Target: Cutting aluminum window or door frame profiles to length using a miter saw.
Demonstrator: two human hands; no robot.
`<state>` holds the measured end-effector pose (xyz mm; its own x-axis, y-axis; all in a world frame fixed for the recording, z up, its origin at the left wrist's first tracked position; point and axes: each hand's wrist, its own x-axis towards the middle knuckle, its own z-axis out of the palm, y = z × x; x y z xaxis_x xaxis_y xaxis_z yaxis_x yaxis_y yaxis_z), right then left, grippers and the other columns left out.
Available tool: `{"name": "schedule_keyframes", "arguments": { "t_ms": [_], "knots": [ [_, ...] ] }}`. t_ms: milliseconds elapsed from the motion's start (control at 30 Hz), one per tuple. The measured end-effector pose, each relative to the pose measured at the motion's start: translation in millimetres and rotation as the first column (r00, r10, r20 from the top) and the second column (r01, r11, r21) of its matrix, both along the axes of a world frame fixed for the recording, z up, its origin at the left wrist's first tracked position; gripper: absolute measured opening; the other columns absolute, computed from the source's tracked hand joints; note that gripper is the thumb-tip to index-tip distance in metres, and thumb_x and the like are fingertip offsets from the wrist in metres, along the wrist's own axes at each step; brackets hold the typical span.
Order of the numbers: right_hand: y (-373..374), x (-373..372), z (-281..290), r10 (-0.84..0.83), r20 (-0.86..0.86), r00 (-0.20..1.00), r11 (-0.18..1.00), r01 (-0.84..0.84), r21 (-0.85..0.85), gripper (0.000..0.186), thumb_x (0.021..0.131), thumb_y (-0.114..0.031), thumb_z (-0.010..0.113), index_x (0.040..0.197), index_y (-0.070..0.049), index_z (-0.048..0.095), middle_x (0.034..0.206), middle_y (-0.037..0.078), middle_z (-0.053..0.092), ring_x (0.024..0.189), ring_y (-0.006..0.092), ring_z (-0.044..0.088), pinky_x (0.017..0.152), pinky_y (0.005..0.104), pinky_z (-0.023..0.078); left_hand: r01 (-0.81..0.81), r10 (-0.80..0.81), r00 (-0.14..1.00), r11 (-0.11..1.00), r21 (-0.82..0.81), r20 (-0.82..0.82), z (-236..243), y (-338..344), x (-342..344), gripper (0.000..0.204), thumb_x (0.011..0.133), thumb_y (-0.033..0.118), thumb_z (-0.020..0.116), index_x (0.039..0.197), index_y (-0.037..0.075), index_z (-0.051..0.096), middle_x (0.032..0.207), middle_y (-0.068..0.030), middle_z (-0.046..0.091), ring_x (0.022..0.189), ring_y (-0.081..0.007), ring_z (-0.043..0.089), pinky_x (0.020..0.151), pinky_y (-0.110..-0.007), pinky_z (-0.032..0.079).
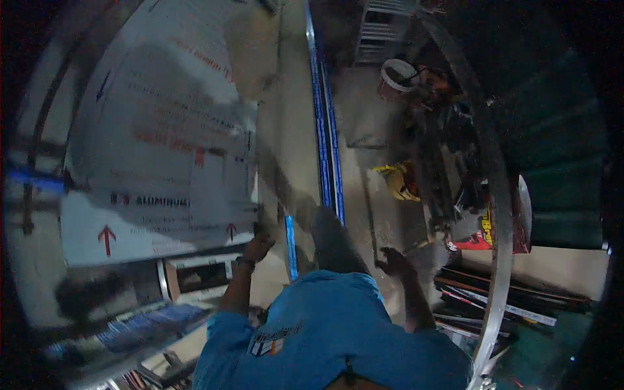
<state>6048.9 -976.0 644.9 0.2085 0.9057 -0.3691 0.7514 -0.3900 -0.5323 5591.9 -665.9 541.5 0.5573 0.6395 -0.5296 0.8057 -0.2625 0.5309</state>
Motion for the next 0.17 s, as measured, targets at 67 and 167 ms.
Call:
{"name": "schedule_keyframes", "arguments": {
  "t_ms": [67, 167],
  "knots": [
    [37.7, 8.9, -19.7, -0.053, -0.067, 0.996, 0.968, 0.035, -0.250, 0.069, 0.085, -0.051, 0.070, 0.134, -0.006, 0.054, 0.119, 0.020, 0.064, 0.112, 0.0336, 0.062, 0.094, 0.0444, 0.050, -0.105, 0.090, 0.993, 0.965, -0.241, -0.072, 35.9, 53.4, 48.9, 0.054, 0.087, 0.046, 0.066, 0.127, 0.011, 0.061, 0.109, -0.0218, 0.069, 0.101, -0.0358, 0.067, 0.084, -0.047, 0.052],
    [115.1, 27.4, -61.6, -0.113, -0.277, 0.954, 0.953, 0.025, -0.303, 0.072, 0.084, -0.053, 0.071, 0.138, -0.008, 0.052, 0.124, 0.021, 0.063, 0.116, 0.0296, 0.061, 0.098, 0.0442, 0.047, -0.211, 0.310, 0.941, 0.853, -0.478, 0.138, -35.8, 163.9, 29.7, 0.064, 0.087, 0.048, 0.065, 0.139, 0.013, 0.053, 0.123, -0.0197, 0.065, 0.113, -0.0345, 0.063, 0.095, -0.044, 0.049]
  ]
}}
